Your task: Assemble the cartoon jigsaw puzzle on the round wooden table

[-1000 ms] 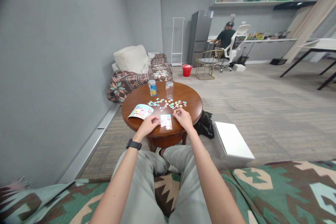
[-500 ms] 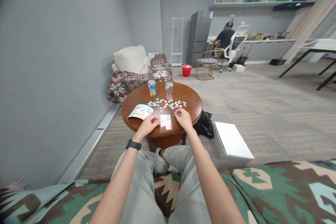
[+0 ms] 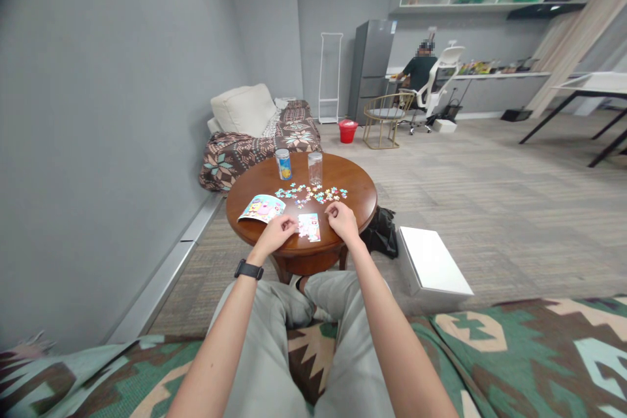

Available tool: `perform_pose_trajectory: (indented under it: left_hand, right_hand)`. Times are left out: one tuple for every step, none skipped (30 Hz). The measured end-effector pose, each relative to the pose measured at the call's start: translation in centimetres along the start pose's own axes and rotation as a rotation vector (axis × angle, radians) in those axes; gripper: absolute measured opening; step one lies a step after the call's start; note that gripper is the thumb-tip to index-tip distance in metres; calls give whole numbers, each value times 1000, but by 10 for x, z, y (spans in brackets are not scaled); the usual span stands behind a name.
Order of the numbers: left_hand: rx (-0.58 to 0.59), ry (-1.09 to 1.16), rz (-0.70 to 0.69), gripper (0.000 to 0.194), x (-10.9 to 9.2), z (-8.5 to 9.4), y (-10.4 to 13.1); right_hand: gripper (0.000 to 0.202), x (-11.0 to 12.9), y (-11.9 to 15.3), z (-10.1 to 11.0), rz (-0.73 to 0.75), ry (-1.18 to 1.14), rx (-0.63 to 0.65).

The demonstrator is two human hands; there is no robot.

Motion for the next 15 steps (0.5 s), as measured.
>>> perform_pose_trajectory:
  left_hand:
    - [0,-2,0,11,0,0,0]
    - [0,-3,0,11,-1,0,0]
    - [-1,-4,1,11,-1,0,0]
    - [-1,-5,1,11,-1,1,0]
    - [-1,-6,2,11,-2,1,0]
    - [-1,-7,2,11,-2,1,0]
    - [0,-6,2,11,-2,1,0]
    - [1,-5,1,11,-3,1,0]
    - [1,-3,-1,11,-3,1,0]
    - [2,-1,-3,11,-3,1,0]
    - [2,1,-5,12,-3,2,0]
    - [1,3,-8,12,-2,2,0]
    - [0,4,-9,12,-2,2,0]
    - [-2,4,-10,12,-1,2,0]
    - [-4,3,-10,12,-1,2,-1]
  right_hand:
    - [12,1,0,1,16,18,-8]
    - [11,2,0,1,30,30,-14]
    - [10,2,0,2,37,33,-17]
    - [9,2,-1,1,33,27,-18]
    - [8,2,-1,1,19,17,-17]
    - [7,1,-1,1,2,7,-13]
    - [7,0,-1,0,-17,-1,-10]
    - [7,0,-1,0,-32,-7,-6]
    - [7,0,-1,-1,-41,-12,-2]
    - [7,1,-1,-1,-46,-16,0]
    - [7,2,-1,-1,-48,-22,3]
    - [8,3,-1,0,-48,-24,5]
    - [8,4,-1,0,-47,-23,6]
    - [9,5,-1,0,-43,-16,4]
    - [10,7,-1,1,-35,-7,-1]
Point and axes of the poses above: each hand's wrist, its own y-axis away from the middle knuckle, its own z-axis out of the back of the hand, x = y × z, the point moved 5 cm from there along -y, towards the middle knuckle, and after that the axes turned 12 degrees about z, right-handed, at the moved point
